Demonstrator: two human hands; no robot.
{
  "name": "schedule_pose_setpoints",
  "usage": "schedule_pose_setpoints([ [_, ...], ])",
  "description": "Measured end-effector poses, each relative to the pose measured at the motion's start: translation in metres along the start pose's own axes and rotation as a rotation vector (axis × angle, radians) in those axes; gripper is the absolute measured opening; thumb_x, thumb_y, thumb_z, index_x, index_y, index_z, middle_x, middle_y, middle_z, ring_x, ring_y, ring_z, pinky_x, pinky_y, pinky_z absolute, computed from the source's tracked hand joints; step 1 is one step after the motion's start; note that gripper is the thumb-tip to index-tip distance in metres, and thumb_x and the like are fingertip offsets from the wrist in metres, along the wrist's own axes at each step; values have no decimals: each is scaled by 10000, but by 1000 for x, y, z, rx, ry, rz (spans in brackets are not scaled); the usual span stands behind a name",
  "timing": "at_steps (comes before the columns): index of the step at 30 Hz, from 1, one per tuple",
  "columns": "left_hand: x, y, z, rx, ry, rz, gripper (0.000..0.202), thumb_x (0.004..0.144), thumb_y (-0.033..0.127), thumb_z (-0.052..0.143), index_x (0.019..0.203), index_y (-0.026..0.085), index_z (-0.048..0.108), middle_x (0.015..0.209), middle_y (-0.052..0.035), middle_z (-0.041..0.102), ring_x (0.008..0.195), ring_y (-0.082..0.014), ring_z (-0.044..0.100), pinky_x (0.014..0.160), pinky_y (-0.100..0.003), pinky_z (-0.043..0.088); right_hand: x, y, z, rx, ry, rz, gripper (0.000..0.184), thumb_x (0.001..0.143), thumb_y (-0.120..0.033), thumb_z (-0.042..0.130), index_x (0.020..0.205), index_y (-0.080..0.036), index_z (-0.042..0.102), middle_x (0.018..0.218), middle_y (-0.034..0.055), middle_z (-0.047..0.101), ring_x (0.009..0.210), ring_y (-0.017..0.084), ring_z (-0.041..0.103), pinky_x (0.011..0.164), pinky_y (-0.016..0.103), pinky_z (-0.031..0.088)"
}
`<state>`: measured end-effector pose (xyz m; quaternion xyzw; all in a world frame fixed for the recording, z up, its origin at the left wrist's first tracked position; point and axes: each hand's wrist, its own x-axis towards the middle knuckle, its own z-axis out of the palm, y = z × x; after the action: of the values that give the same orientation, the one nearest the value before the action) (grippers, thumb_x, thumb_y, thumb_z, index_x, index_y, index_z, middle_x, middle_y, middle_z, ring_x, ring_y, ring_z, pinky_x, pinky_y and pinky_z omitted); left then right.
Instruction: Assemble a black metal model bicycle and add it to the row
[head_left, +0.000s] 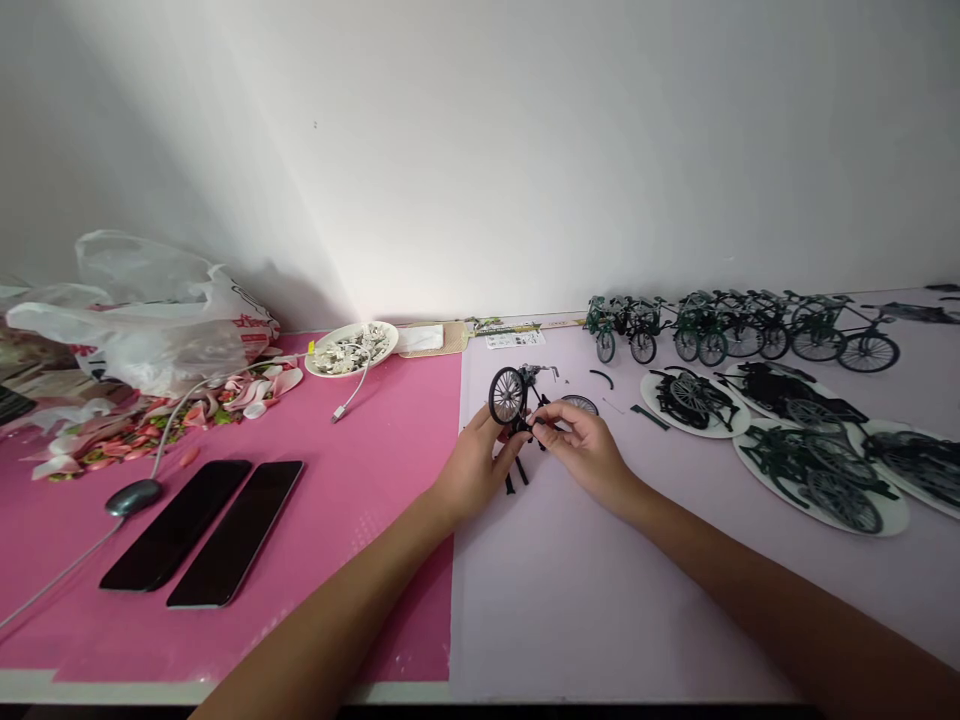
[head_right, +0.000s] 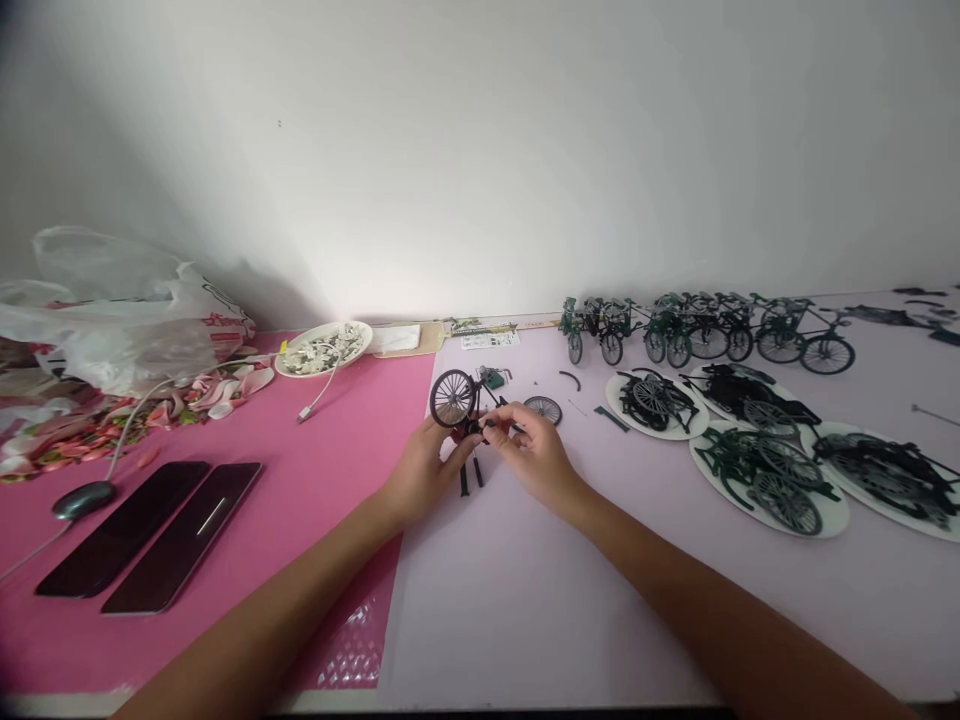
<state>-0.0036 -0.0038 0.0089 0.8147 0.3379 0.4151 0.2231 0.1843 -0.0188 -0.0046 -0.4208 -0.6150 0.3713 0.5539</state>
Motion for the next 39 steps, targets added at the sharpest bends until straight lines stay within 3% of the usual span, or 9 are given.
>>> schedule_pose_setpoints([
  [27, 0, 0, -1, -5, -3, 42, 201, 1034, 327, 563, 1158, 188, 639, 1049, -97, 680, 931, -219, 634, 812, -342, 535, -1, -10, 0, -2, 5, 53, 287, 861, -497, 739, 883, -211, 717, 867, 47, 650, 842, 211, 620, 661, 298, 513],
  [39, 1, -2, -1, -24, 54, 9, 215, 1025, 346, 581, 1118, 184, 687, 1017, -93, 711, 878, -204, 629, 784, -323, 528, -2, -9, -1, -52, 4, 15, 222, 879, -442, 720, 894, -221, 709, 899, 45, 653, 866, 212, 618, 658, 303, 494],
])
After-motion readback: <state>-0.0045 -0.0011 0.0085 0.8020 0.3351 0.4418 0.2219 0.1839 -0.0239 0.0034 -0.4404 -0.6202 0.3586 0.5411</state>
